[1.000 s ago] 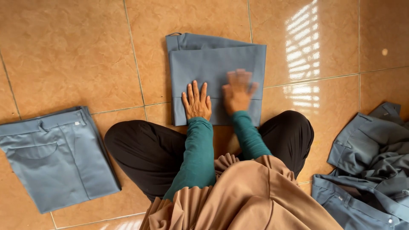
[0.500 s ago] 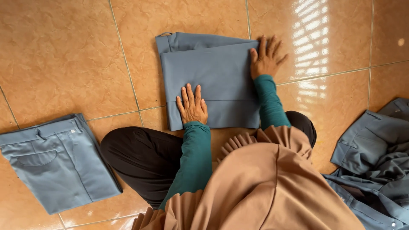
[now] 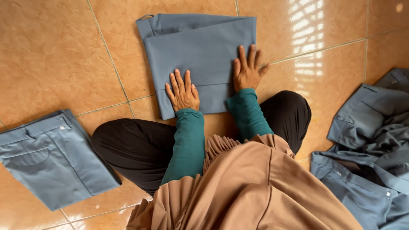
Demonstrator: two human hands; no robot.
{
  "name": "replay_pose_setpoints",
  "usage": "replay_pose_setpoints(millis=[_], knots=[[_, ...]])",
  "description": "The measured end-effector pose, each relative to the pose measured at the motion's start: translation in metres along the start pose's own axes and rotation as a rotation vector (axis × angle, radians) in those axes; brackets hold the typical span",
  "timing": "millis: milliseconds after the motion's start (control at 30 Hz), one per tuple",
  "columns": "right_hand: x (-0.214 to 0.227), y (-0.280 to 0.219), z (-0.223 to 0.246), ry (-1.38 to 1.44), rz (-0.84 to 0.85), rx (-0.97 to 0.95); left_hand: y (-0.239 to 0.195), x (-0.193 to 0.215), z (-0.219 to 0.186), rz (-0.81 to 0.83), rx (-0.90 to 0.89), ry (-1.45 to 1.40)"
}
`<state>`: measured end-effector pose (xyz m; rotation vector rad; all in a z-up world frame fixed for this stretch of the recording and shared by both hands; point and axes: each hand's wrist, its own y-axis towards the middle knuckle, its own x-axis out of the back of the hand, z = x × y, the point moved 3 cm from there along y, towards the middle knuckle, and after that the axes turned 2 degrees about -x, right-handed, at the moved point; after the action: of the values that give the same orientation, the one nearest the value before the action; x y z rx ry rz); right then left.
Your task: The person sits on the floor and folds a pair of grey trousers by hand. They smooth the fabric, fold the legs together, and then fold the garment into a compact rectangle before placing it aside.
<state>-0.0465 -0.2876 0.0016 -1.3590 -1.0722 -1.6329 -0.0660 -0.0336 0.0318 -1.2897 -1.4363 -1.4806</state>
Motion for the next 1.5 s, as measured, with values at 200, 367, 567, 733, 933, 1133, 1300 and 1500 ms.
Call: replay_pose_setpoints(millis=[200, 367, 567, 733, 933, 1133, 1300, 1500], knots=[[0.036, -0.042, 0.092, 0.065, -0.169, 0.248, 0.0, -0.001, 0.001, -0.023, -0.01, 0.036], [0.021, -0.085, 0.075, 0.054, -0.018, 0.221, 0.001, 0.002, 0.001, -0.024, -0.001, 0.029], [0.04, -0.074, 0.031, 0.015, 0.295, -0.062, 0.001, 0.003, 0.0, -0.059, 0.009, 0.017], [0.04, -0.073, 0.034, 0.03, 0.344, -0.036, -0.002, 0.003, -0.001, -0.081, 0.065, -0.012], [0.043, -0.074, 0.039, 0.006, 0.336, -0.045, -0.019, -0.006, -0.054, 0.081, -0.203, -0.186], [0.039, -0.078, 0.035, 0.001, 0.318, -0.035, 0.012, -0.022, -0.008, 0.43, -0.195, -0.13], [0.043, -0.077, 0.04, 0.009, 0.372, -0.058, 0.031, 0.011, 0.059, 0.465, 0.377, 0.01], [0.045, -0.074, 0.038, 0.031, 0.352, -0.034, -0.007, -0.057, 0.085, 0.014, 0.451, -0.218]])
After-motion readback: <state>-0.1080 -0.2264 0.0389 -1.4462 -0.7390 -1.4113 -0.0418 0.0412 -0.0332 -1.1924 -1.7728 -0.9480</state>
